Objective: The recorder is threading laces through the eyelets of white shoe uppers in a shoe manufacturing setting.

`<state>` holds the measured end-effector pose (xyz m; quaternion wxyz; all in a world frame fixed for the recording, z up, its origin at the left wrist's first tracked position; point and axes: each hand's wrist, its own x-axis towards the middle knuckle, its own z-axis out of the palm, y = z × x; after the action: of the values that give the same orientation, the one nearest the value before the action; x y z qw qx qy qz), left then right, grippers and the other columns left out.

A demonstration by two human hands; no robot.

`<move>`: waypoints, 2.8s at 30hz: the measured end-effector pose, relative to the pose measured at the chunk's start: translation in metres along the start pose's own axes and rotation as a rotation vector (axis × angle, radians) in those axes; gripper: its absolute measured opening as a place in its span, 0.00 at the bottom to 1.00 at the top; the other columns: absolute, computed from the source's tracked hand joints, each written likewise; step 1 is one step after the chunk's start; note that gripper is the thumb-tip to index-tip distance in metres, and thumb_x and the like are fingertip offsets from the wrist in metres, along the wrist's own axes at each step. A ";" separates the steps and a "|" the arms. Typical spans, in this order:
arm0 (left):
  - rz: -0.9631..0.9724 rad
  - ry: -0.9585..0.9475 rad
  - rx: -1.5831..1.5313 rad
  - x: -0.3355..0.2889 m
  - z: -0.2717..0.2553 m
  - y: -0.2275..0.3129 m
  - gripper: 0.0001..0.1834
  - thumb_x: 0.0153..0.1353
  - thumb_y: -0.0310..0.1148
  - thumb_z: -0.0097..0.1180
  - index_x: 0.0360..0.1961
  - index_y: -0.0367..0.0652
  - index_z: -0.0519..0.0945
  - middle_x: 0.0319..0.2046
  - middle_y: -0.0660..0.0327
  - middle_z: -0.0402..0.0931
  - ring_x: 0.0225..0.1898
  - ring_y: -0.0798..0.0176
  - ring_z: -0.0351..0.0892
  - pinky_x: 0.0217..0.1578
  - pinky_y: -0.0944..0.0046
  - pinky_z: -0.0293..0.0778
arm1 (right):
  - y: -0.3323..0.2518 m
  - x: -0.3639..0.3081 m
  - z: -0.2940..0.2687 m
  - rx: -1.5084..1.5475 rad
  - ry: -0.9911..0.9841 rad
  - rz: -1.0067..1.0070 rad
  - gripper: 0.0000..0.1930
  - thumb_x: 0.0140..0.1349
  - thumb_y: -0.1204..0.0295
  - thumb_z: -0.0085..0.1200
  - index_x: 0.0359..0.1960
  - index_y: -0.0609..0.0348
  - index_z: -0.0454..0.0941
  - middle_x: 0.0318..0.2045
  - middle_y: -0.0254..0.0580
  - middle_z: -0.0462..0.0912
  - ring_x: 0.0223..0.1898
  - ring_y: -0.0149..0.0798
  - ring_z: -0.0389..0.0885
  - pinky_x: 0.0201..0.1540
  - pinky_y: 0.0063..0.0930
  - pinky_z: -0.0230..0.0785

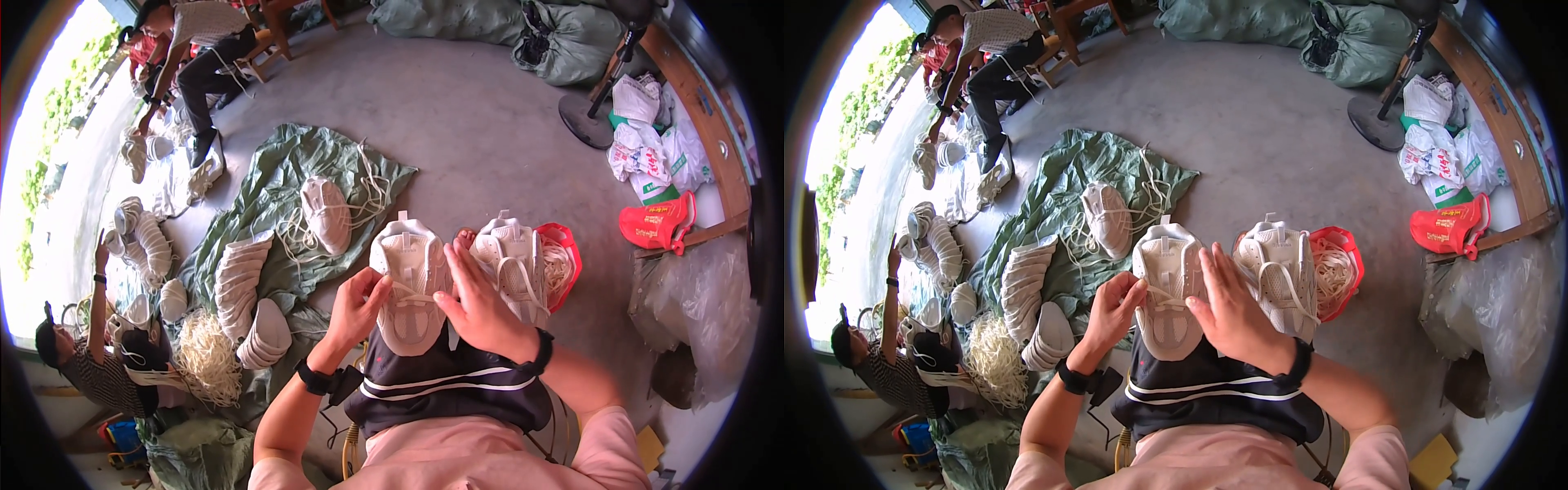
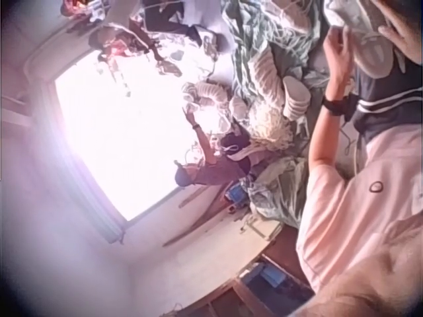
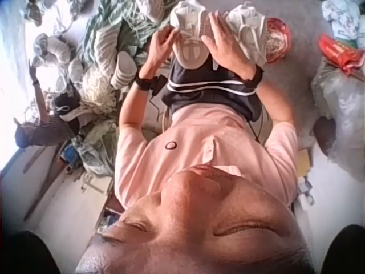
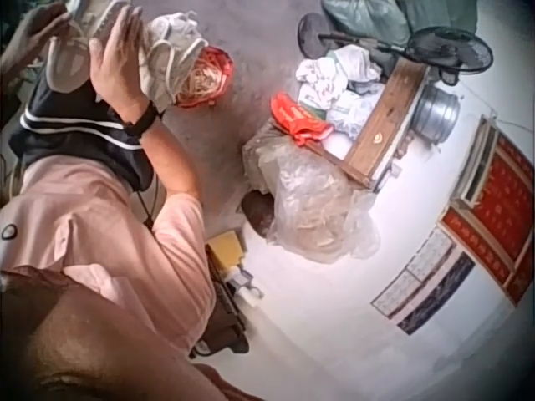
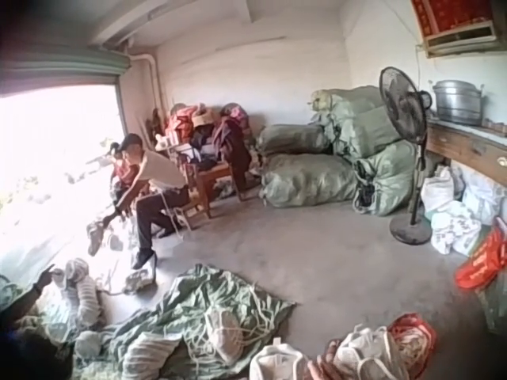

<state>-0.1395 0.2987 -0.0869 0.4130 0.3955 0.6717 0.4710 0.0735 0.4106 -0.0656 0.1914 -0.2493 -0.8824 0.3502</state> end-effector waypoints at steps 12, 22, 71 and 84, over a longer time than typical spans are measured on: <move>-0.028 -0.008 -0.110 0.011 -0.002 -0.007 0.17 0.72 0.37 0.53 0.28 0.34 0.75 0.21 0.67 0.71 0.26 0.74 0.67 0.28 0.68 0.67 | 0.004 0.015 0.061 -0.042 0.127 0.026 0.44 0.66 0.71 0.53 0.73 0.78 0.36 0.70 0.84 0.44 0.74 0.77 0.42 0.74 0.62 0.39; -0.092 -0.031 -0.284 0.039 -0.015 -0.022 0.18 0.73 0.38 0.51 0.27 0.37 0.75 0.21 0.68 0.72 0.27 0.75 0.69 0.31 0.70 0.68 | 0.022 0.032 0.066 0.113 0.047 0.136 0.45 0.63 0.78 0.49 0.74 0.74 0.31 0.75 0.70 0.37 0.78 0.63 0.32 0.78 0.51 0.30; -0.347 0.234 1.463 -0.119 -0.369 -0.078 0.11 0.64 0.35 0.49 0.32 0.38 0.78 0.29 0.44 0.83 0.35 0.40 0.84 0.39 0.44 0.77 | -0.034 0.066 0.090 0.136 -0.049 0.072 0.43 0.66 0.73 0.42 0.75 0.72 0.28 0.76 0.68 0.30 0.78 0.63 0.28 0.77 0.54 0.26; -0.589 0.381 1.567 -0.212 -0.451 -0.074 0.13 0.63 0.34 0.45 0.35 0.38 0.80 0.30 0.44 0.84 0.36 0.41 0.85 0.39 0.45 0.78 | -0.052 0.049 0.092 0.114 -0.027 0.056 0.43 0.64 0.74 0.44 0.74 0.76 0.31 0.75 0.72 0.35 0.77 0.68 0.33 0.77 0.54 0.30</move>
<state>-0.4946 -0.0519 -0.0220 0.0062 0.2906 0.9363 -0.1970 -0.0294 0.3576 -0.0831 0.1837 -0.2579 -0.8562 0.4082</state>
